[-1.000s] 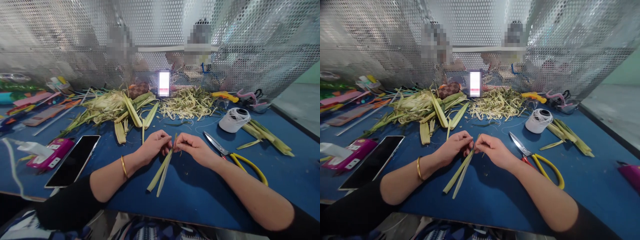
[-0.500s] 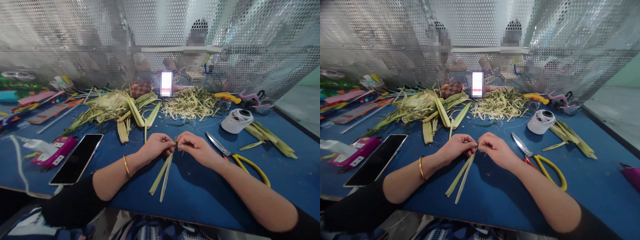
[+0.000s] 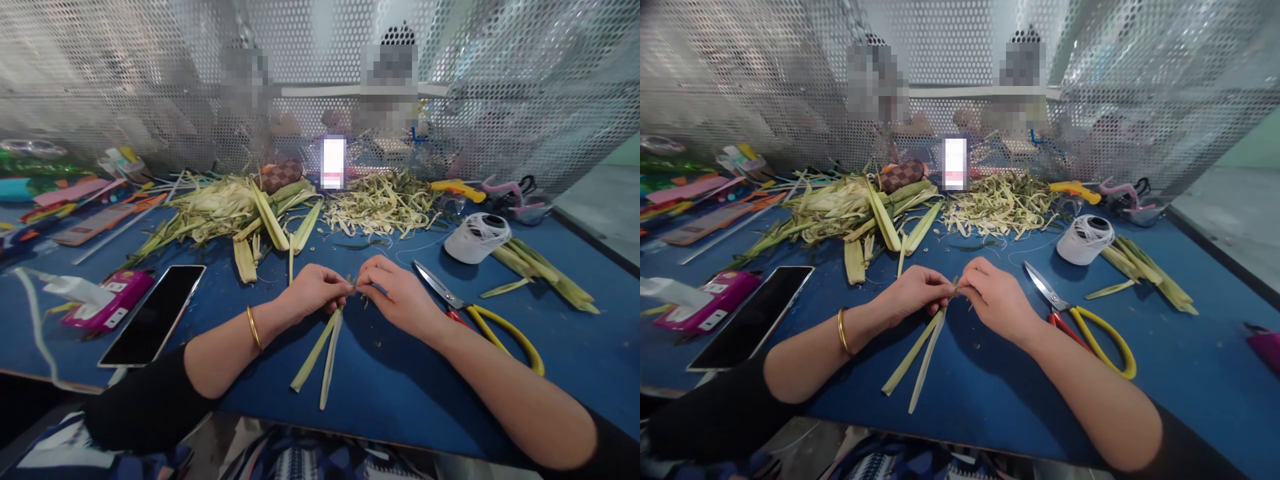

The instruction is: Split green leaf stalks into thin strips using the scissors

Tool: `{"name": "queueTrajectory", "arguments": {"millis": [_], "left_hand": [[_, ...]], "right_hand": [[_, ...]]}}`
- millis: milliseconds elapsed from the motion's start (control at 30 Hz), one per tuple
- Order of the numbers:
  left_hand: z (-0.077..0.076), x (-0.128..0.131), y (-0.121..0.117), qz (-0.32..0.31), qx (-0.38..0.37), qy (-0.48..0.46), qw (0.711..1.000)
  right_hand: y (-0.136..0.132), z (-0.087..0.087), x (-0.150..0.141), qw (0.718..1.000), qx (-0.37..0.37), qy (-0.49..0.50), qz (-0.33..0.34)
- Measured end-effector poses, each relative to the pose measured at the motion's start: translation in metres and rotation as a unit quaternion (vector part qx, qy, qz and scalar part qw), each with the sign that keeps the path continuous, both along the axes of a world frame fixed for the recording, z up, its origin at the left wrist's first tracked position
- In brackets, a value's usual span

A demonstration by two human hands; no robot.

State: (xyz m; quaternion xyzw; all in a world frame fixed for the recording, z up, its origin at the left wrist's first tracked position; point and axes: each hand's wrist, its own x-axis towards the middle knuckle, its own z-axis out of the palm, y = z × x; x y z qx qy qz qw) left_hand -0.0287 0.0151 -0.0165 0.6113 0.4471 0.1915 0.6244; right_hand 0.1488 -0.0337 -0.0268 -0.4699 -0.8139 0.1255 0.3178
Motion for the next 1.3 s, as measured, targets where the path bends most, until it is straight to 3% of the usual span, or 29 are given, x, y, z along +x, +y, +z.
{"name": "queueTrajectory", "arguments": {"millis": [300, 567, 800, 1167, 1300], "left_hand": [[0.003, 0.001, -0.001, 0.001, -0.002, 0.023, 1.000], [-0.001, -0.002, 0.004, -0.041, -0.008, 0.016, 0.999], [0.004, -0.001, 0.003, -0.067, -0.006, 0.021, 0.998], [-0.003, 0.002, -0.001, -0.048, 0.054, 0.050, 0.996], [-0.001, 0.001, 0.001, -0.029, 0.025, 0.030, 0.999]], "right_hand": [[-0.001, 0.000, 0.000, 1.000, 0.005, -0.020, -0.004], [0.003, -0.003, -0.003, 0.996, -0.035, 0.069, -0.039], [0.004, -0.004, -0.007, 0.994, -0.052, 0.083, -0.055], [0.008, -0.006, -0.009, 0.991, -0.060, 0.105, -0.051], [0.007, -0.003, -0.004, 0.987, -0.036, 0.113, -0.105]]}}
